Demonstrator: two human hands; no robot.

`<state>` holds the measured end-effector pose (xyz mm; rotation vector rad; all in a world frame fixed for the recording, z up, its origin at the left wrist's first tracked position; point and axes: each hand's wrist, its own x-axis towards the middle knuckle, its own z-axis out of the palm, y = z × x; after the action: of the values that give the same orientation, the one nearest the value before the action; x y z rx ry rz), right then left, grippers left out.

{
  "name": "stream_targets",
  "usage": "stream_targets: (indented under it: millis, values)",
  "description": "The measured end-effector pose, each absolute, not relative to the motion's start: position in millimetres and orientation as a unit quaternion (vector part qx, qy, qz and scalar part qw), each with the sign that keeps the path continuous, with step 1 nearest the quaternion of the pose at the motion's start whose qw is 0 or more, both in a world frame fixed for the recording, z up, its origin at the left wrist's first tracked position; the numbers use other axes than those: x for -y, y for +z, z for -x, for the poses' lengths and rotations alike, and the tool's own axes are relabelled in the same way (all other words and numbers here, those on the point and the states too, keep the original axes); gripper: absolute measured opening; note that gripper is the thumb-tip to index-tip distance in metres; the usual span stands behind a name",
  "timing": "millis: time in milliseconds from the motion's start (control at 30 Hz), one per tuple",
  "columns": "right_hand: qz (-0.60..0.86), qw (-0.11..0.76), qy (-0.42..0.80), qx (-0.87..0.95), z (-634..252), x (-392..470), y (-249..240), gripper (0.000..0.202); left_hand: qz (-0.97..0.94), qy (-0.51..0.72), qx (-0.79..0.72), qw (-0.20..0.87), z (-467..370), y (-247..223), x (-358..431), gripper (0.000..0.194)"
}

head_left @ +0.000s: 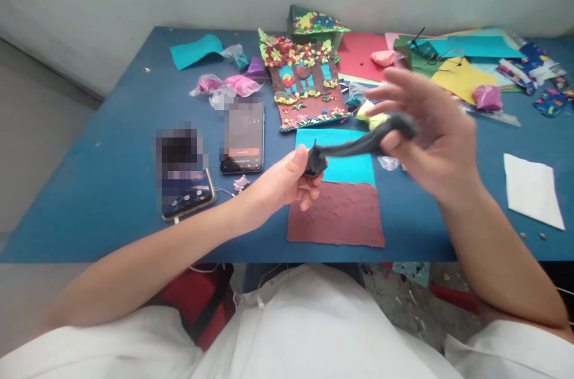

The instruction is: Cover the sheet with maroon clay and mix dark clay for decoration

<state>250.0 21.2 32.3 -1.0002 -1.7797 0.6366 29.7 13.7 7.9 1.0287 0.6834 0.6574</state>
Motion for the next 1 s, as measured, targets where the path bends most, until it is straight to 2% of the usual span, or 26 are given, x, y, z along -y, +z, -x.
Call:
stream_targets:
  millis: [67,100,200,233,333,500,633,700,767,867,1000]
  values:
    - [0.374,0.412,0.301,0.775,-239.8,-14.2,28.1,0.055,-0.497,0.273,-0.283,0.773,-29.7,7.0,-11.4,0.066]
    - [0.36,0.383,0.311,0.792,-234.4,-10.6,25.9,0.051,-0.516,0.251,-0.267,0.774,-29.3,8.0,-9.6,0.065]
    - [0.342,0.331,0.319,0.82,-222.4,-2.8,21.6,0.022,-0.562,0.209,-0.27,0.753,-28.1,15.0,-3.5,0.049]
    - [0.347,0.324,0.311,0.824,-220.6,-1.9,21.1,0.018,-0.569,0.205,-0.287,0.743,-28.0,17.8,-2.2,0.043]
    - [0.394,0.334,0.272,0.812,-222.7,-4.9,22.2,0.028,-0.58,0.21,-0.321,0.719,-27.4,23.7,-1.6,0.036]
    - [0.47,0.385,0.272,0.746,-238.1,-19.9,24.6,0.025,-0.56,0.233,-0.336,0.721,-25.1,21.5,-7.6,0.03]
    - [0.437,0.405,0.286,0.751,-239.8,-16.6,29.4,0.026,-0.516,0.221,-0.349,0.75,-27.9,17.3,-11.0,0.02]
    - [0.382,0.393,0.324,0.771,-235.4,-9.8,31.4,0.032,-0.505,0.207,-0.356,0.758,-29.8,17.1,-11.0,0.026]
    - [0.335,0.36,0.343,0.8,-229.7,-3.9,30.0,0.037,-0.519,0.196,-0.343,0.759,-30.8,16.9,-9.6,0.042]
    - [0.304,0.318,0.29,0.85,-222.4,-0.2,20.5,0.048,-0.572,0.174,-0.292,0.746,-30.1,14.9,-5.8,0.061]
    - [0.301,0.285,0.238,0.878,-220.0,0.5,11.2,0.032,-0.613,0.128,-0.289,0.724,-29.3,11.3,-3.0,0.056]
